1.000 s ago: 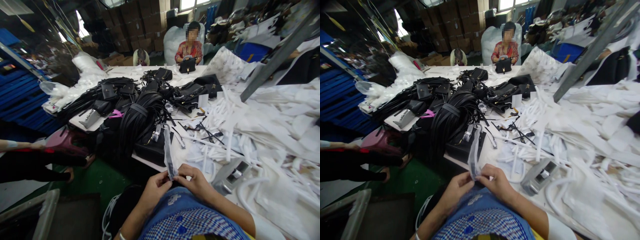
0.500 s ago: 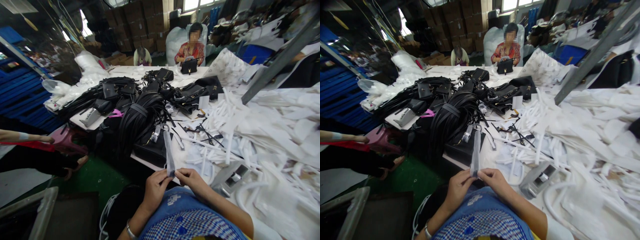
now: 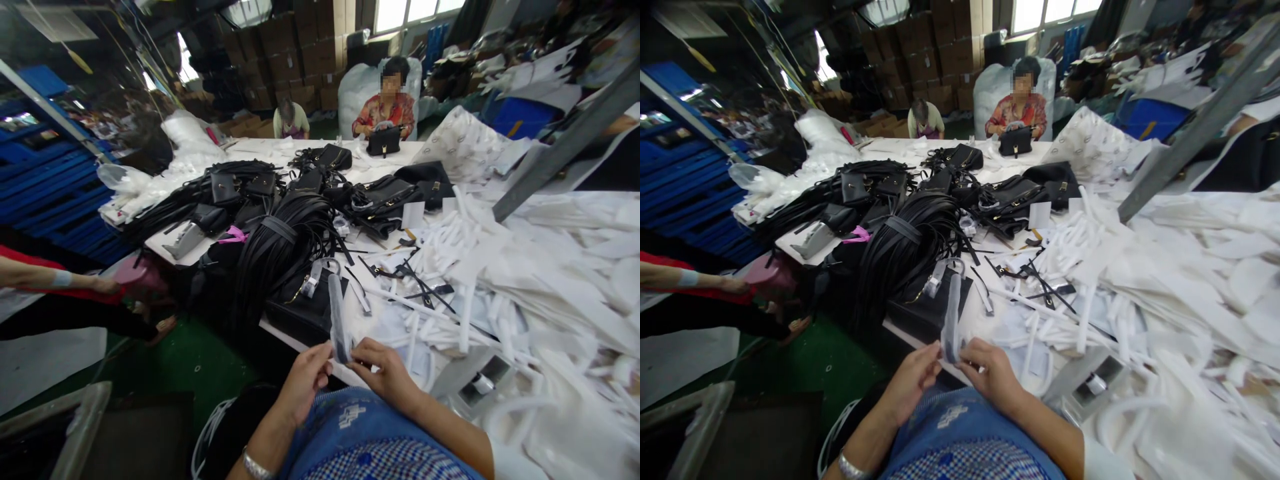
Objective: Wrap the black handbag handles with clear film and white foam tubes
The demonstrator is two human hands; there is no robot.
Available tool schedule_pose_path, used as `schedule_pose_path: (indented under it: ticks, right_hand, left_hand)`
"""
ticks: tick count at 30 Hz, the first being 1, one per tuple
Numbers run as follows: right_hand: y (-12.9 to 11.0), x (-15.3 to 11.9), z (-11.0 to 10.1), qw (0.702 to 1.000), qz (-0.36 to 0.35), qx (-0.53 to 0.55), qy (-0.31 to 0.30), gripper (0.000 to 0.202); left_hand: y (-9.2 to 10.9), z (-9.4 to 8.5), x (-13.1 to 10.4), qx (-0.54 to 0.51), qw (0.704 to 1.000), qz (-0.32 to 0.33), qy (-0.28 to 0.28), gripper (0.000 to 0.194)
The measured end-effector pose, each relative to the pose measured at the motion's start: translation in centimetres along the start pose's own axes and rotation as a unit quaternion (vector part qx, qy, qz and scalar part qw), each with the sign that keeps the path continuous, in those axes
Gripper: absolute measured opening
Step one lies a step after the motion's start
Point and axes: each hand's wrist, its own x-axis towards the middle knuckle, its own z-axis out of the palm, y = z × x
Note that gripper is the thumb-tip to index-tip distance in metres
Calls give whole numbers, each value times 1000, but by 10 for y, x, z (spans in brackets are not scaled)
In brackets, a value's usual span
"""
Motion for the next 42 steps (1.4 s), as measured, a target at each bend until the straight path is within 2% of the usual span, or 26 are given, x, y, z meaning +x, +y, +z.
schedule_pose_path:
  ticks: [3, 6, 7, 9, 11, 12, 14, 16, 19, 21, 23, 26, 28, 30, 32, 35, 39, 42]
  right_hand:
    - [9, 1, 0, 1000, -8, 9, -21, 30]
    - [14, 6, -2, 988, 88, 124, -38, 36]
    - [15, 9, -3, 971, 143, 190, -43, 39]
    - [17, 16, -5, 915, 243, 318, -47, 43]
    - [18, 24, -7, 871, 295, 391, -38, 41]
    - [18, 29, -8, 866, 297, 400, -29, 38]
    - [19, 40, -9, 885, 273, 376, -9, 33]
    - [21, 51, -11, 919, 229, 321, 14, 32]
    - [23, 63, -14, 969, 136, 203, 44, 31]
    - [25, 66, -16, 988, 67, 125, 55, 28]
    - [29, 66, -16, 997, 10, 63, 51, 25]
    - [39, 62, -13, 999, -44, 1, 31, 26]
    - [46, 59, -10, 997, -66, -27, 15, 29]
    - [52, 58, -6, 997, -65, -35, 4, 30]
    - [55, 58, -3, 1000, -26, -5, 11, 30]
    - [52, 61, 2, 986, 108, 127, 33, 34]
    - [44, 68, 14, 904, 271, 327, 44, 40]
    - [42, 76, 24, 864, 327, 377, 67, 39]
  left_hand:
    - [4, 6, 10, 42, 999, 13, 27, 34]
    - [1, 9, 17, 103, 992, 48, 62, 30]
    - [0, 8, 19, 126, 988, 66, 62, 28]
    - [-3, 6, 24, 183, 974, 120, 59, 23]
    - [-5, 2, 29, 249, 949, 184, 63, 17]
    - [-5, 1, 33, 275, 936, 211, 68, 16]
    - [-3, 1, 40, 303, 918, 245, 74, 15]
    - [3, 2, 47, 299, 917, 255, 74, 19]
    - [17, 6, 53, 262, 935, 233, 59, 23]
    - [28, 5, 56, 215, 960, 178, 22, 28]
    - [36, 2, 58, 152, 983, 104, -10, 32]
    - [40, -5, 66, 62, 998, 12, -5, 34]
    - [36, -7, 74, 32, 999, -16, 7, 36]
    - [30, -8, 81, 38, 999, -13, 15, 37]
    - [24, -8, 86, 75, 997, 21, 25, 38]
    - [21, -12, 88, 170, 980, 96, 35, 36]
    - [19, -22, 89, 285, 939, 191, 31, 23]
    - [15, -29, 94, 315, 923, 220, 13, 18]
